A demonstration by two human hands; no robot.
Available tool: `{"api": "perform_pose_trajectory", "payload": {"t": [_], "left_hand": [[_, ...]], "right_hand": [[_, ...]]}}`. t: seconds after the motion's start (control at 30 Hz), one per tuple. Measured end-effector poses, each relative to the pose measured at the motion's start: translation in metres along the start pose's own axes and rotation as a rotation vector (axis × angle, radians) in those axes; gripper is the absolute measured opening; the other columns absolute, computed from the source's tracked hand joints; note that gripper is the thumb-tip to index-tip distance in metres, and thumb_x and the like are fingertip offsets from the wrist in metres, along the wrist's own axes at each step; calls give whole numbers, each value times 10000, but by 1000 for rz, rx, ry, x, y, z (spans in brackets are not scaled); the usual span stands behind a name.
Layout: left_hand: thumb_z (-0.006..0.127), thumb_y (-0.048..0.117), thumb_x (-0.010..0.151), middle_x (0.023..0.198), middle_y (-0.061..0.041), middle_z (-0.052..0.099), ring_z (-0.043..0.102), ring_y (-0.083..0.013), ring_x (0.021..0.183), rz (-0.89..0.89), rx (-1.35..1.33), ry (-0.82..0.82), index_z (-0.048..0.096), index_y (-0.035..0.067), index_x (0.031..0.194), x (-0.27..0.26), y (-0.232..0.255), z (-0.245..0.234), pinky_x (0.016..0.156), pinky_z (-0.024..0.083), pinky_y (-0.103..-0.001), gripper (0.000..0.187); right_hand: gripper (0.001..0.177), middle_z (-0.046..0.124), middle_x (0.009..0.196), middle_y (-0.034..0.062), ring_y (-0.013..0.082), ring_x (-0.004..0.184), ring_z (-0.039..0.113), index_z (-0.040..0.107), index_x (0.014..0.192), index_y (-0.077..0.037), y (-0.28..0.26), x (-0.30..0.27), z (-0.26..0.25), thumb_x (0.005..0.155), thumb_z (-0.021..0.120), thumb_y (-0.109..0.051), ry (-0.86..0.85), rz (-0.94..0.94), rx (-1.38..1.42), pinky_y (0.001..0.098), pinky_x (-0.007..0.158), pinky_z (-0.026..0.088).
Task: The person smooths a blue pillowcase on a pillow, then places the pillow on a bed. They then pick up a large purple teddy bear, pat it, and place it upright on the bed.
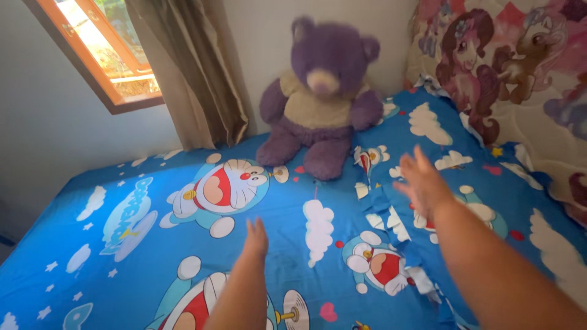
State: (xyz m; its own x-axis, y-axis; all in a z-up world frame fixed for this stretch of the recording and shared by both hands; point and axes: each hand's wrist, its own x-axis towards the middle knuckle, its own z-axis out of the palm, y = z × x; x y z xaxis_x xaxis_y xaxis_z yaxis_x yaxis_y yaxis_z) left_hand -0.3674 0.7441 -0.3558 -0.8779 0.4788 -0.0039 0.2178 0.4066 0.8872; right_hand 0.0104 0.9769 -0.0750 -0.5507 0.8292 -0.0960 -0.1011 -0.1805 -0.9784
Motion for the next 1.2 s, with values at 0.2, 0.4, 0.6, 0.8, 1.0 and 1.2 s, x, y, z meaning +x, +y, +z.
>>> {"api": "perform_pose_trajectory", "payload": {"t": [0.2,0.4,0.6,0.8,1.0,1.2], "left_hand": [[284,309,1038,1676,-197,217,429,-446,1383,-232,522,-266,280,214,1574,-165,-102,-16,1114,398,-496,544],[323,310,1033,1612,-189,276,461,-425,1319,-294,412,-236,319,192,1539,-153,-30,-39,1057,416,-478,520],[362,311,1029,1549,-182,335,493,-403,1255,-364,252,-191,358,169,1504,-220,-56,-57,1000,434,-461,496],[401,312,1024,1485,-175,394,526,-382,1191,-452,13,-142,397,147,1470,-277,-76,-80,943,452,-444,475],[439,314,1019,1422,-168,454,558,-360,1128,-569,-294,-100,436,124,1435,-325,-105,-122,885,471,-426,456],[478,315,1014,1358,-160,513,591,-339,1064,-643,-524,-51,475,102,1400,-345,-132,-146,828,489,-409,440]], "right_hand": [[744,356,1647,149,355,1439,465,202,1663,-261,142,-70,-43,997,504,-398,106,462,-216,530,1111,400],[537,403,1567,119,225,1368,497,411,1558,-97,304,-103,-102,1037,526,-152,-619,129,-142,439,1102,497],[528,466,1565,104,201,1362,553,456,1520,-123,307,-136,-125,1002,549,-148,-566,63,-539,397,1099,514],[470,603,1425,231,326,1226,638,536,1443,-110,245,-177,-130,984,508,-210,-57,488,212,479,996,525],[337,693,1088,202,309,977,664,674,1202,-19,238,-249,-118,959,674,-252,211,393,41,458,876,548],[302,694,977,154,289,940,663,661,1132,-40,260,-305,-134,920,708,-249,267,473,28,450,855,544]]}}
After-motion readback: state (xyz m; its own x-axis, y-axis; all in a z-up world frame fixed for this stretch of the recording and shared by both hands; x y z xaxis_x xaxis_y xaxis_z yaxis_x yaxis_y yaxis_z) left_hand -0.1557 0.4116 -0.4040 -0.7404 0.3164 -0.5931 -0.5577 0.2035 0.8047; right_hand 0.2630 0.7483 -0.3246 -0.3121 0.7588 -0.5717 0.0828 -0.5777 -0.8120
